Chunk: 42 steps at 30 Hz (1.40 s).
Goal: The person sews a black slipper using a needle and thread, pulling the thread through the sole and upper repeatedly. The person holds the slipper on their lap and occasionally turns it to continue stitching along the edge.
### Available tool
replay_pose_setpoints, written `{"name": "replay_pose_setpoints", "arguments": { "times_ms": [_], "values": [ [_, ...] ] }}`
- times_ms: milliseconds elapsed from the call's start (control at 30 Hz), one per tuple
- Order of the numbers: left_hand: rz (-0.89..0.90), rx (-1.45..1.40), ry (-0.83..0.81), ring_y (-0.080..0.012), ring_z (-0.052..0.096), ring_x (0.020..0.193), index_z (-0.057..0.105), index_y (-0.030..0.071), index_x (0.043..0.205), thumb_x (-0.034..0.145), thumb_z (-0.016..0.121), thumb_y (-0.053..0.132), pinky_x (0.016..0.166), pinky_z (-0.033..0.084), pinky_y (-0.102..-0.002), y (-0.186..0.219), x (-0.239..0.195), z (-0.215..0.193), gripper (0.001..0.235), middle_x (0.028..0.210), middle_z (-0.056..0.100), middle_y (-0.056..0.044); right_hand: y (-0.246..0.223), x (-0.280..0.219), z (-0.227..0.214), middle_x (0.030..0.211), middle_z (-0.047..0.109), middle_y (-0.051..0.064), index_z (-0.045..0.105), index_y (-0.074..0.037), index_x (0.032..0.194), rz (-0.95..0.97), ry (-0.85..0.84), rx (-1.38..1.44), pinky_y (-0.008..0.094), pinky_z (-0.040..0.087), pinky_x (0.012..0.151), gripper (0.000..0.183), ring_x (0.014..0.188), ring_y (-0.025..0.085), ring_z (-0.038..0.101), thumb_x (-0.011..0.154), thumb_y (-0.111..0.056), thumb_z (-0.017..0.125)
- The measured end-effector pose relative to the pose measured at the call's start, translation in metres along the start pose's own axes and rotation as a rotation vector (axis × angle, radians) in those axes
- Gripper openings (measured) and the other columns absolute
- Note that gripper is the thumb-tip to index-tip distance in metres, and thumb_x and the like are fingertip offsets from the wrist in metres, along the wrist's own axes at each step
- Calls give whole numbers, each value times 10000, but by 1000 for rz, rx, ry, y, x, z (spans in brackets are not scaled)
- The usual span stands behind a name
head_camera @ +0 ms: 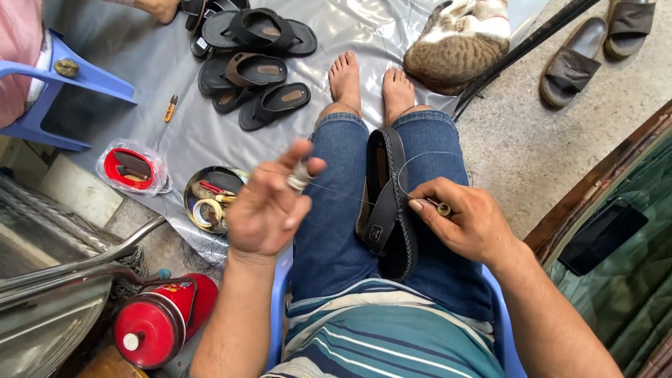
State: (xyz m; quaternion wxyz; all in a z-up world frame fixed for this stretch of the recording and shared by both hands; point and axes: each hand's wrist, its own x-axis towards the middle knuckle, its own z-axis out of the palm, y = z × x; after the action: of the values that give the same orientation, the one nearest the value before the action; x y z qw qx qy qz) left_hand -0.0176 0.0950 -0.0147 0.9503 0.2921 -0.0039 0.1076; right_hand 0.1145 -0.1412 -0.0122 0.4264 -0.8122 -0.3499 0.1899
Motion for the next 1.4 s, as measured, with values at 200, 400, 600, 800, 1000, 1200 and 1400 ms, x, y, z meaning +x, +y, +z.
{"name": "replay_pose_setpoints", "arguments": {
  "times_ms": [200, 400, 600, 800, 1000, 1200, 1400],
  "values": [
    [-292, 509, 83, -147, 673, 671, 491, 16, 1191, 904, 422, 84, 488, 474, -122, -22, 5, 4, 303, 1116, 604, -254, -1, -5, 4, 534, 599, 79, 670, -163, 833, 19, 48, 64, 316, 461, 471, 43, 506, 263, 599, 792, -167, 656],
    [-513, 1466, -90, -246, 681, 748, 616, 146, 1146, 745, 605, 98, 546, 532, -284, -30, 19, 37, 404, 848, 704, -105, 4, -7, 8, 526, 590, 101, 688, -122, 830, -15, 85, 146, 301, 443, 453, 54, 471, 231, 560, 780, -116, 666],
    [-556, 1348, 103, -137, 678, 615, 652, 140, 1080, 796, 567, 150, 493, 524, -203, -44, 31, 32, 297, 817, 702, -117, 11, -6, 8, 510, 564, 107, 702, -99, 823, -59, 92, 156, 300, 422, 430, 73, 450, 222, 540, 750, -103, 692],
    [-579, 1380, 122, -204, 683, 840, 650, 158, 1092, 798, 565, 146, 673, 555, -262, -43, 34, 35, 306, 914, 704, -70, 13, -3, 12, 536, 594, 81, 716, -98, 831, -68, 95, 140, 281, 431, 444, 97, 478, 210, 576, 734, -105, 716],
    [-731, 1200, 329, -47, 590, 724, 608, 244, 1155, 795, 521, 329, 557, 524, -182, -18, 11, 44, 380, 1220, 612, 65, 23, -22, -43, 827, 731, -37, 727, -164, 887, 246, -202, -30, 209, 462, 672, 180, 721, 65, 640, 759, -263, 646],
    [-649, 1821, 851, -251, 574, 958, 666, 96, 779, 876, 439, 412, 778, 416, -394, 40, -36, -4, 401, 1077, 647, 8, 31, -42, -102, 1287, 497, 143, 461, -140, 1323, 737, -205, -569, 423, 390, 931, 631, 1160, 290, 484, 768, -428, 552],
    [18, 1776, 43, -346, 460, 1178, 600, 102, 1123, 862, 543, 190, 1007, 331, -440, 0, -8, 23, 281, 1243, 548, -118, 9, -28, -102, 1156, 509, 170, 556, -50, 1253, 167, -69, -391, 373, 418, 866, 347, 1041, 263, 512, 921, -107, 472]
  ]
}}
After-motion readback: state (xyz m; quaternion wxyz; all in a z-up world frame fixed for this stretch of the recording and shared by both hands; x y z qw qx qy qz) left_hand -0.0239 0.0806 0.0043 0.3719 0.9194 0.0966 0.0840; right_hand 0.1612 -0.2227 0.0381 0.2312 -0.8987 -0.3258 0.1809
